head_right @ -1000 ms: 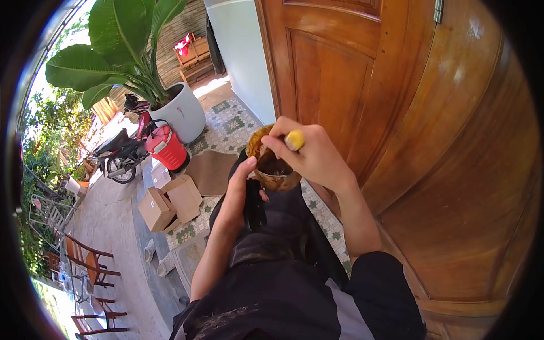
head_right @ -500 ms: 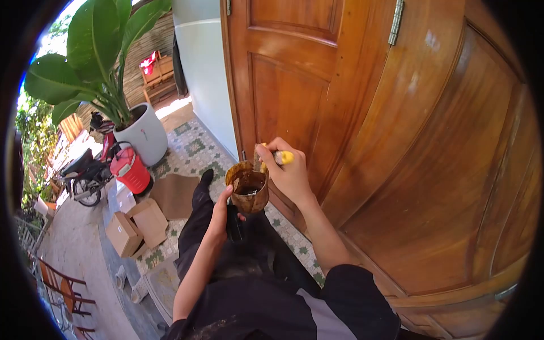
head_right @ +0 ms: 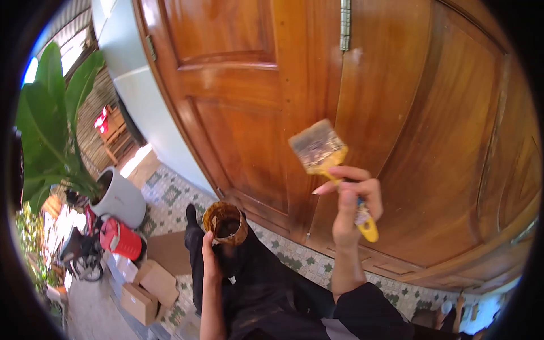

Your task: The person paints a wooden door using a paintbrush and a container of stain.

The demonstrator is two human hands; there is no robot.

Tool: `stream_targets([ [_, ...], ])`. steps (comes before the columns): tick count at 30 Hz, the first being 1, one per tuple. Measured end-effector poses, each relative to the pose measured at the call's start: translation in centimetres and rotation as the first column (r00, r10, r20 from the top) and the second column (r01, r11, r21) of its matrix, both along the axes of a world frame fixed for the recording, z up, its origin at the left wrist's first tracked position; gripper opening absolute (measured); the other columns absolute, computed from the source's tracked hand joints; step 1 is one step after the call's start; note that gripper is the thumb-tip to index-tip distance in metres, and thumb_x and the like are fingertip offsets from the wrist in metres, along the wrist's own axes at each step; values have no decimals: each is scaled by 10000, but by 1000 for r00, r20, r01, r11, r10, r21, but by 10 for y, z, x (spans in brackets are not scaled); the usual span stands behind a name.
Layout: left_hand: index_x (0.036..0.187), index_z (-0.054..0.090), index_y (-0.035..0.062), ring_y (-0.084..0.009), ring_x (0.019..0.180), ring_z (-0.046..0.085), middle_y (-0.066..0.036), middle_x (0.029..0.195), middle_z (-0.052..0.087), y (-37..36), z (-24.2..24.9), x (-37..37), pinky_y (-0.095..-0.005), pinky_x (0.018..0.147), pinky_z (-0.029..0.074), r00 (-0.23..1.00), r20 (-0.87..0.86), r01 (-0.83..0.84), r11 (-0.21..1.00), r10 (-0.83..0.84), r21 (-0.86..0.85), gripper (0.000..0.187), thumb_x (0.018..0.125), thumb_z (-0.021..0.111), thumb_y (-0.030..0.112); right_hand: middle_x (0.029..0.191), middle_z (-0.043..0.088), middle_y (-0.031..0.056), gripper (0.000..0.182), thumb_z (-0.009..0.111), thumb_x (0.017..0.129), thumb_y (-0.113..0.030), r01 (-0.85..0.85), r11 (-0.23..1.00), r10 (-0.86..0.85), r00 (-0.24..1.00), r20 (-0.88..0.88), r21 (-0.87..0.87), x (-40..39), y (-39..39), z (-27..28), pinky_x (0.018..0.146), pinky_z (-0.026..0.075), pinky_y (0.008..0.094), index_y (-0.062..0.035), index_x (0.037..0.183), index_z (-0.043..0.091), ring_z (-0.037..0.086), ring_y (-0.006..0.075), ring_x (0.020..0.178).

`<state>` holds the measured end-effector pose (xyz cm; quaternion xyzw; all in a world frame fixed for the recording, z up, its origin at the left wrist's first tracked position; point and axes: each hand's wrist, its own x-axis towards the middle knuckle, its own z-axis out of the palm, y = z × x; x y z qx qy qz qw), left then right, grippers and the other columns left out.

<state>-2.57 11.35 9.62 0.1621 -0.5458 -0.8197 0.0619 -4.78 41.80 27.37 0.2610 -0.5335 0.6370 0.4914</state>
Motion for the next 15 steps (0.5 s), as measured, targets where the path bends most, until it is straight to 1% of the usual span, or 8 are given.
stream_targets([
  [1, 1155, 587, 73, -139, 592, 598, -52, 767, 625, -1, 3, -8, -268, 557, 526, 999, -36, -1, 999, 0, -48, 544, 940, 567, 572, 1102, 631, 266, 236, 510, 1045, -201, 62, 998, -64, 997, -53, -30, -4, 6, 10, 673, 597, 367, 13, 946, 489, 687, 254, 724],
  [4, 1114, 599, 71, -138, 601, 597, -38, 758, 613, -9, 0, -25, -268, 566, 523, 997, -45, 64, 998, -66, -28, 527, 953, 549, 570, 1086, 636, 276, 256, 500, 1047, -219, 216, 974, -225, 963, -146, -72, -14, 17, 42, 642, 597, 372, 11, 936, 483, 681, 273, 701],
  [8, 1067, 601, 78, -140, 599, 594, -35, 741, 600, -28, -45, -47, -277, 590, 519, 990, -50, 137, 982, -131, 128, 539, 949, 546, 602, 1057, 648, 290, 236, 489, 1047, -199, 403, 911, -410, 871, -271, -80, -35, 19, 88, 591, 589, 360, 11, 939, 485, 675, 274, 672],
  [9, 1152, 506, 83, -154, 581, 596, -51, 796, 582, -28, -51, -48, -292, 546, 546, 988, -79, 147, 967, -133, 206, 389, 995, 525, 439, 1020, 664, 285, 243, 480, 1050, -196, 475, 874, -483, 828, -286, -102, -37, 18, 101, 573, 581, 355, 14, 928, 496, 672, 267, 658],
  [10, 1152, 506, 83, -154, 581, 596, -51, 796, 582, -29, -59, -48, -292, 546, 546, 984, -88, 172, 960, -156, 219, 389, 995, 525, 439, 1020, 664, 285, 243, 480, 1050, -196, 495, 864, -498, 814, -299, -92, -36, 17, 113, 573, 581, 355, 14, 928, 496, 672, 267, 658],
  [12, 1153, 508, 87, -160, 576, 598, -62, 817, 601, -29, -72, -50, -292, 546, 545, 986, -60, 164, 953, -153, 256, 397, 995, 520, 451, 972, 681, 277, 254, 481, 1051, -201, 521, 816, -577, 760, -300, -251, -34, 16, 138, 580, 574, 360, 9, 909, 509, 661, 265, 618],
  [13, 1106, 592, 84, -165, 587, 590, -52, 708, 608, -24, -66, -49, -292, 570, 485, 989, -58, 146, 973, -137, 178, 582, 971, 471, 637, 933, 693, 268, 277, 497, 1050, -224, 511, 826, -564, 747, -351, -240, -33, 20, 152, 585, 572, 358, 2, 891, 519, 645, 265, 575],
  [15, 1152, 548, 79, -171, 581, 596, -64, 751, 615, -35, -97, -52, -287, 552, 500, 979, -77, 199, 951, -186, 236, 515, 985, 485, 562, 935, 696, 265, 276, 504, 1047, -229, 558, 797, -601, 690, -403, -233, -35, 28, 187, 594, 574, 362, 5, 901, 520, 647, 269, 570],
])
